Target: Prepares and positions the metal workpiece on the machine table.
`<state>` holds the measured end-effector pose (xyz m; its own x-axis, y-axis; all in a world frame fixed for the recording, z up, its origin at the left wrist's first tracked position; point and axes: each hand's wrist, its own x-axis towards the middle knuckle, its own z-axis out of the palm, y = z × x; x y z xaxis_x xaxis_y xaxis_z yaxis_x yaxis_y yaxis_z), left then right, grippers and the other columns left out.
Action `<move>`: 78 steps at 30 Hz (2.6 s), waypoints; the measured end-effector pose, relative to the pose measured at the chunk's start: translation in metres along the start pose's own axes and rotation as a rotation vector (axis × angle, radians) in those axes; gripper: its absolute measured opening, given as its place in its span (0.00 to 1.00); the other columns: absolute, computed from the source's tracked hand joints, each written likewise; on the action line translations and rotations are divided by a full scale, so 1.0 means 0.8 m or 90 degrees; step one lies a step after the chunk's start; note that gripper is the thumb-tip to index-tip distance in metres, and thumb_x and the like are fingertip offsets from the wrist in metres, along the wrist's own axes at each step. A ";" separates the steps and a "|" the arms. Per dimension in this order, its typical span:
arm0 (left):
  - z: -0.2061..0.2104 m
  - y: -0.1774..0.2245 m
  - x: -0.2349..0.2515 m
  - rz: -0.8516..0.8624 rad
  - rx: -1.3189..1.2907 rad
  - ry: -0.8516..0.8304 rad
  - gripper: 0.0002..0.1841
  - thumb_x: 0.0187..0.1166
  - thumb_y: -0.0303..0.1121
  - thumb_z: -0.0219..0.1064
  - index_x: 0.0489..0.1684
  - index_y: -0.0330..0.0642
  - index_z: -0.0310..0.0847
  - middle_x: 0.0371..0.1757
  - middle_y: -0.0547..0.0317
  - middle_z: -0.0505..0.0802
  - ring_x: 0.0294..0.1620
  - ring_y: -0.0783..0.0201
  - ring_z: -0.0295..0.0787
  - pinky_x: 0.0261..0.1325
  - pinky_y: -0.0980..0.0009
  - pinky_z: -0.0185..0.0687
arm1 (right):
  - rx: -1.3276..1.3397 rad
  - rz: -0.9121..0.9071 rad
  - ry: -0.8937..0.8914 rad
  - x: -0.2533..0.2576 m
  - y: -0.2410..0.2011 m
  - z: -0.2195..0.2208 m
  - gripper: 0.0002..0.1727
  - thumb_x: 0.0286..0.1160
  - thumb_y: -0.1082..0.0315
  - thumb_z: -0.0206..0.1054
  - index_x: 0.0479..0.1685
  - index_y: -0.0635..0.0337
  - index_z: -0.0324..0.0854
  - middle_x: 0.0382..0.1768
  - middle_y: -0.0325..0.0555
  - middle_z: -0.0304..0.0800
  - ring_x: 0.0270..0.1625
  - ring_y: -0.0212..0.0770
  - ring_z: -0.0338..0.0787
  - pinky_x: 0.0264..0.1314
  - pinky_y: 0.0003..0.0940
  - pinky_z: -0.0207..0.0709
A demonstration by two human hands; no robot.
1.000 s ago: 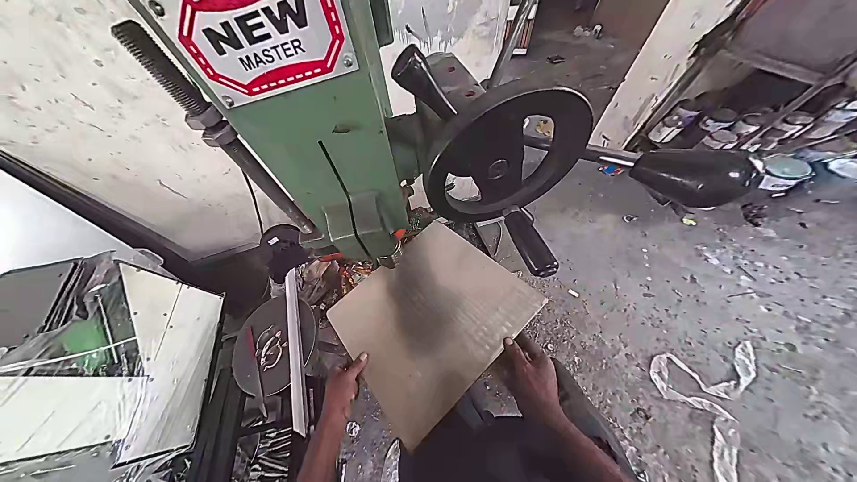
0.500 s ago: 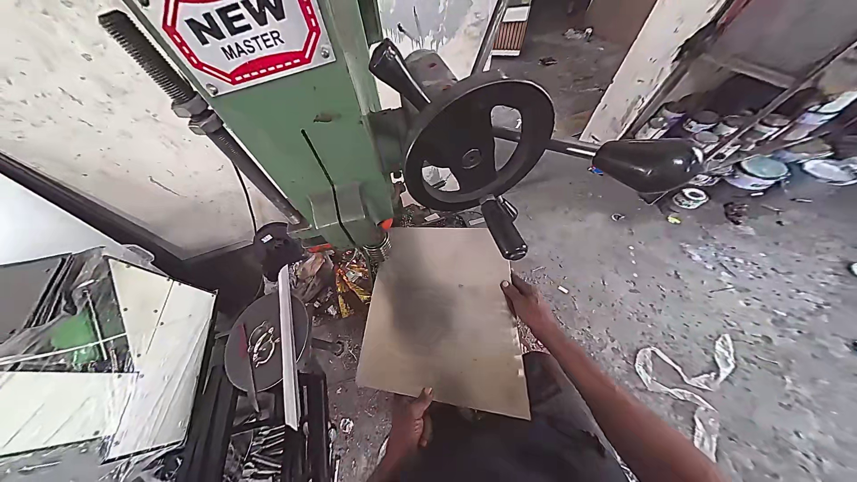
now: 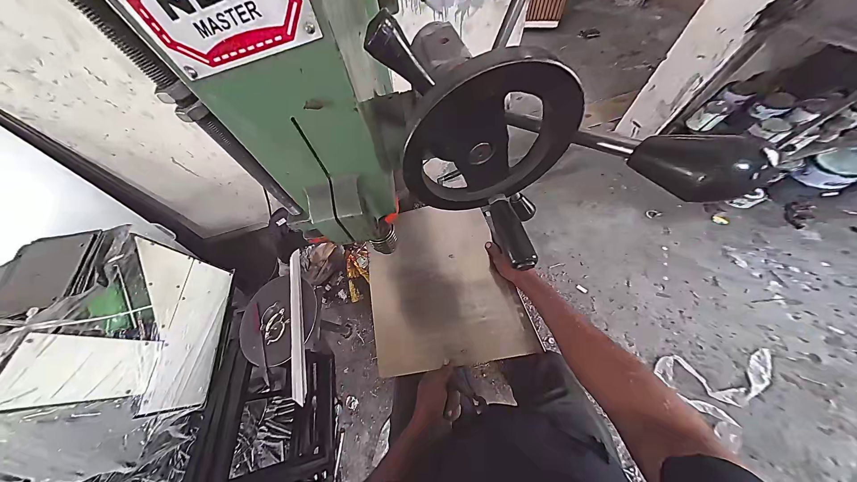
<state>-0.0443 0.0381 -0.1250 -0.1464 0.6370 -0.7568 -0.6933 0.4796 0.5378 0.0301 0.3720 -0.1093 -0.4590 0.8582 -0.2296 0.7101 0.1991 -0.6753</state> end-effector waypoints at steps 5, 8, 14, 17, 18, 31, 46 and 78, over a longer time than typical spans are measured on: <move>-0.020 0.002 -0.007 0.008 0.036 -0.073 0.21 0.94 0.47 0.50 0.51 0.41 0.85 0.13 0.66 0.75 0.07 0.73 0.67 0.12 0.77 0.68 | 0.019 -0.006 -0.010 0.014 0.017 0.011 0.33 0.95 0.50 0.46 0.94 0.53 0.56 0.77 0.68 0.77 0.81 0.66 0.76 0.83 0.66 0.63; -0.047 -0.005 -0.025 0.062 0.063 -0.136 0.20 0.93 0.45 0.51 0.62 0.43 0.85 0.17 0.69 0.77 0.10 0.76 0.67 0.13 0.80 0.67 | 0.033 -0.065 0.117 -0.033 0.006 0.008 0.36 0.91 0.48 0.52 0.92 0.57 0.58 0.79 0.64 0.75 0.80 0.61 0.78 0.83 0.61 0.67; -0.046 0.043 -0.057 0.165 -0.249 -0.026 0.21 0.90 0.34 0.41 0.66 0.36 0.77 0.44 0.54 0.93 0.39 0.63 0.91 0.43 0.67 0.89 | 0.280 -0.202 0.071 -0.201 -0.022 0.045 0.21 0.85 0.60 0.62 0.70 0.61 0.81 0.49 0.42 0.95 0.45 0.33 0.94 0.51 0.34 0.89; -0.038 0.065 -0.046 0.187 -0.336 -0.084 0.31 0.92 0.48 0.29 0.75 0.38 0.70 0.62 0.46 0.91 0.60 0.53 0.91 0.63 0.57 0.87 | 0.308 -0.173 -0.044 -0.260 -0.027 0.076 0.17 0.85 0.62 0.65 0.64 0.60 0.85 0.48 0.39 0.96 0.42 0.31 0.94 0.47 0.31 0.91; -0.032 0.075 -0.040 0.190 -0.360 -0.109 0.35 0.92 0.53 0.26 0.77 0.37 0.68 0.66 0.43 0.89 0.63 0.51 0.90 0.65 0.56 0.85 | 0.306 -0.177 -0.046 -0.268 -0.033 0.081 0.16 0.85 0.63 0.65 0.64 0.59 0.86 0.48 0.39 0.96 0.42 0.31 0.94 0.47 0.30 0.92; -0.001 0.077 -0.027 0.255 -0.318 -0.221 0.36 0.92 0.49 0.24 0.79 0.35 0.69 0.76 0.41 0.84 0.74 0.51 0.83 0.71 0.57 0.80 | 0.040 -0.299 -0.037 -0.268 -0.068 0.075 0.14 0.75 0.50 0.74 0.51 0.44 0.94 0.46 0.38 0.93 0.44 0.29 0.90 0.50 0.26 0.86; -0.015 0.037 -0.024 0.328 -0.348 -0.159 0.27 0.82 0.18 0.45 0.83 0.29 0.65 0.77 0.42 0.84 0.74 0.57 0.84 0.76 0.62 0.78 | 0.090 -0.180 -0.192 -0.258 -0.067 0.086 0.10 0.70 0.54 0.75 0.41 0.48 0.92 0.35 0.32 0.96 0.34 0.29 0.93 0.42 0.36 0.90; -0.086 0.438 0.136 0.580 0.625 0.272 0.17 0.73 0.47 0.74 0.44 0.43 0.93 0.46 0.55 0.96 0.51 0.59 0.93 0.57 0.51 0.87 | 0.103 -0.183 -0.115 -0.322 -0.013 0.081 0.13 0.71 0.61 0.75 0.48 0.60 0.88 0.41 0.36 0.96 0.41 0.28 0.94 0.47 0.28 0.91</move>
<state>-0.3519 0.2343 -0.0443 -0.5945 0.8033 0.0354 0.5025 0.3368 0.7963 0.1066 0.1182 -0.0889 -0.7243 0.6781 -0.1249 0.4522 0.3304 -0.8284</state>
